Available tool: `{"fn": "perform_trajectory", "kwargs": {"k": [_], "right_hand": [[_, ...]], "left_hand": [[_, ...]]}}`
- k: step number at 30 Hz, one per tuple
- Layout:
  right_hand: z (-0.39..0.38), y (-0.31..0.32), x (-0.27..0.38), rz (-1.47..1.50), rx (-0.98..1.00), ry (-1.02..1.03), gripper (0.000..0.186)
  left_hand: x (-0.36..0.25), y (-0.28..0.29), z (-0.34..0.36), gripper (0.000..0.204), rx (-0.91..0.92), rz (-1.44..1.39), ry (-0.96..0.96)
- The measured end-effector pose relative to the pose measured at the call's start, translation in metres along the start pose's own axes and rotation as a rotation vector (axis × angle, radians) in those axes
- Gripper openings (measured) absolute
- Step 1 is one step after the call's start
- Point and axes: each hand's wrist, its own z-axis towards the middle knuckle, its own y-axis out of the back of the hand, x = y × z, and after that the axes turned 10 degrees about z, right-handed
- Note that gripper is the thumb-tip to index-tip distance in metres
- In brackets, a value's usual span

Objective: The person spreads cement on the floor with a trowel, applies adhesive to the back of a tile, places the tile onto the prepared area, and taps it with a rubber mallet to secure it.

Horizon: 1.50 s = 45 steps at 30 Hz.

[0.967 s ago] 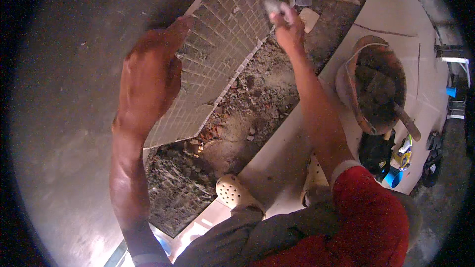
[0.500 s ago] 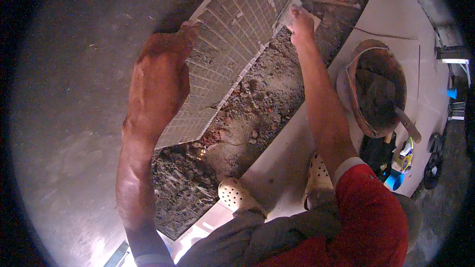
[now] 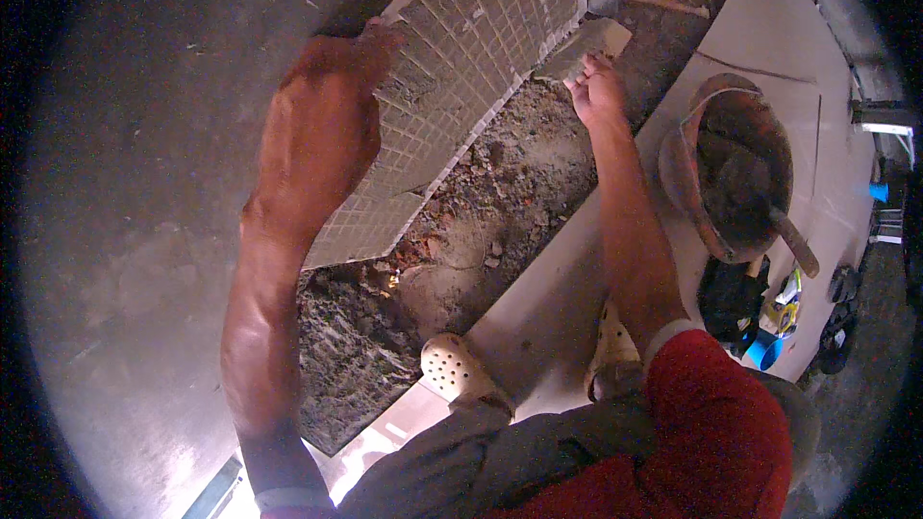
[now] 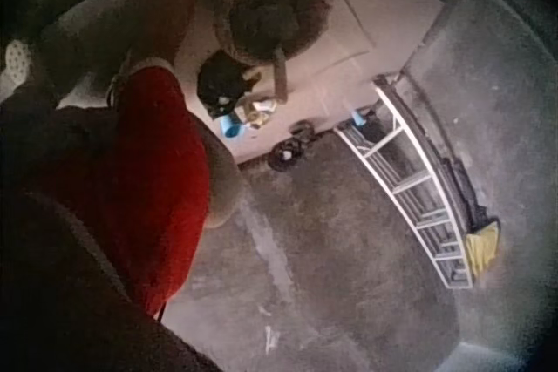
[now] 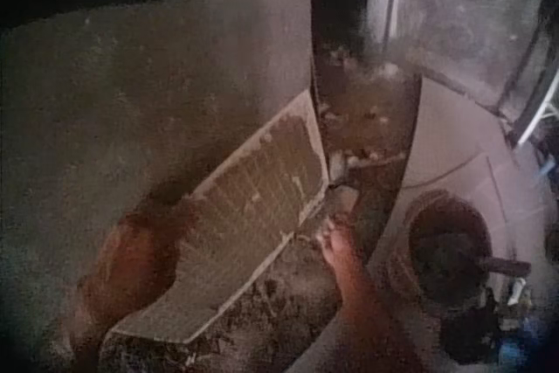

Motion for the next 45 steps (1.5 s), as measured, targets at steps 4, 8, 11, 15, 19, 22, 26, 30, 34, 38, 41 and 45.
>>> {"fn": "perform_trajectory", "kwargs": {"k": [4, 8, 11, 15, 19, 22, 26, 30, 34, 38, 41, 45], "right_hand": [[0.045, 0.04, -0.045, -0.197, 0.14, 0.162, 0.012], [0.053, 0.028, -0.057, -0.288, 0.091, 0.222, 0.023], [0.039, -0.021, -0.025, -0.407, 0.064, 0.222, 0.041], [0.017, -0.101, 0.056, -0.05, -0.036, 0.022, 0.058], [0.0, -0.14, 0.103, 0.027, 0.313, 0.13, 0.062], [0.006, -0.141, 0.116, -0.241, 0.1, 0.301, 0.057], [0.031, -0.138, 0.118, -0.598, 0.175, 0.629, 0.053], [0.05, -0.143, 0.115, -0.788, 0.058, 0.726, 0.049], [0.057, -0.157, 0.11, -0.725, 0.014, 0.845, 0.05], [0.04, -0.159, 0.109, -0.932, 0.074, 0.958, 0.051], [0.016, -0.146, 0.111, -0.947, 0.237, 0.89, 0.051], [0.015, -0.135, 0.117, -0.678, 0.181, 0.663, 0.053]], "left_hand": [[-0.001, 0.0, 0.001, 0.055, -0.044, -0.009, -0.03], [-0.004, 0.001, 0.001, 0.056, -0.044, 0.014, -0.023], [-0.004, 0.002, 0.001, 0.057, 0.012, 0.035, 0.023], [-0.004, 0.002, 0.001, 0.059, -0.036, 0.068, -0.039], [-0.005, 0.003, 0.002, 0.06, -0.032, -0.039, -0.003], [-0.006, 0.002, 0.001, 0.06, 0.0, -0.076, 0.05], [-0.007, 0.001, 0.001, 0.059, 0.018, -0.054, 0.085], [-0.008, 0.001, 0.001, 0.059, -0.042, 0.042, 0.019], [-0.009, 0.0, 0.0, 0.061, -0.023, 0.003, 0.044], [-0.009, -0.002, -0.001, 0.06, 0.032, 0.021, 0.084], [-0.009, -0.002, 0.001, 0.059, 0.008, 0.048, 0.051], [-0.01, 0.001, 0.001, 0.058, 0.03, 0.057, 0.063]]}}
